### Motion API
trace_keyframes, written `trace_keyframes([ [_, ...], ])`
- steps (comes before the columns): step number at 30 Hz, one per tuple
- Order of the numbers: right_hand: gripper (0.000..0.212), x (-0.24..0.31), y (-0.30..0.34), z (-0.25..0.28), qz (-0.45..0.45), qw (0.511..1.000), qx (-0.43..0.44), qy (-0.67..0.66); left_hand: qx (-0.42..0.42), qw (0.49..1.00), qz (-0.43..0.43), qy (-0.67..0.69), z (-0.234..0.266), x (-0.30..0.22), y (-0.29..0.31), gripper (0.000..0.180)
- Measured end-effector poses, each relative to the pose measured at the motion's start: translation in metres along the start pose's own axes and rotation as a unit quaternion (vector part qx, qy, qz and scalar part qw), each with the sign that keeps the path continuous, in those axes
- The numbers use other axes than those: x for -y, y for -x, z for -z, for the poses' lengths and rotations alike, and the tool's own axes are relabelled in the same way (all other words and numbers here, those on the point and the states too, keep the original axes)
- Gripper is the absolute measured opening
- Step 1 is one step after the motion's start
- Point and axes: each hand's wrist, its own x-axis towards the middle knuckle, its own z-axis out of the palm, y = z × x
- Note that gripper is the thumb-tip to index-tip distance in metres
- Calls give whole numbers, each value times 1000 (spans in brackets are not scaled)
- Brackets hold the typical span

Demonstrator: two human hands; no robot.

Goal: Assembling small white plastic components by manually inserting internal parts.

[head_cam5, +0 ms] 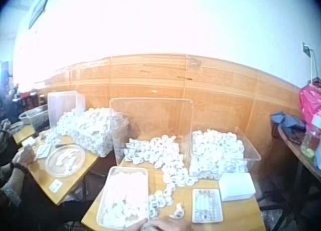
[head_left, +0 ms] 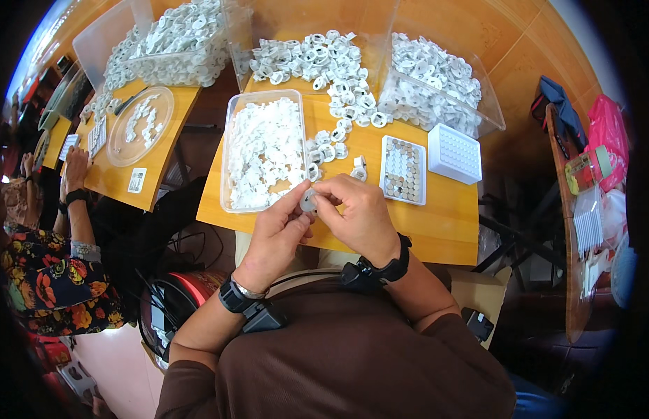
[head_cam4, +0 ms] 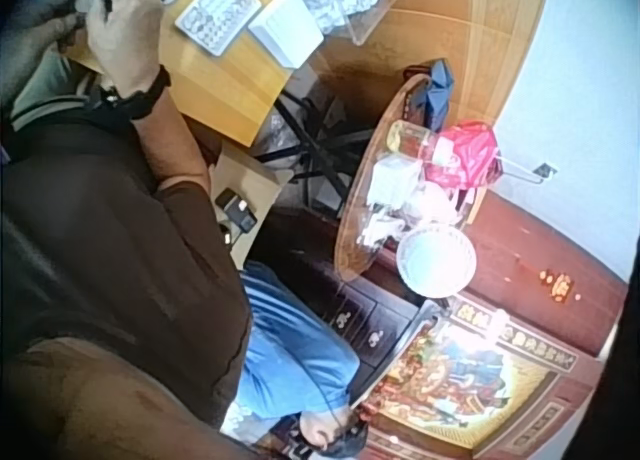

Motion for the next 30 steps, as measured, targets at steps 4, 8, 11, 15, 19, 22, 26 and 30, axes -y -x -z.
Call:
trace_keyframes([
  [4,11,4,0,-2,-12,998,4,-67,-21,998,8,58,4,1,-2,35],
  [8,10,11,-1,3,32,998,4,-47,-37,998,22,39,0,-10,-5,22],
  [11,11,13,-1,4,-7,997,15,-79,-36,998,17,38,0,-12,-9,21],
  [15,11,12,-5,10,-41,995,-5,-90,-14,1000,-7,23,-7,-18,-15,17],
  [19,10,7,-8,18,-53,993,-13,-100,4,1000,-25,11,-12,-24,-23,17],
  [22,8,5,-11,25,-61,992,-24,-109,30,999,-9,40,-15,-27,-28,18],
  [26,7,-4,-9,29,-97,985,-14,-144,35,999,-3,8,-22,-26,-34,16],
  [30,8,-4,-11,44,-125,980,26,-155,52,999,9,2,-25,-24,-36,13],
])
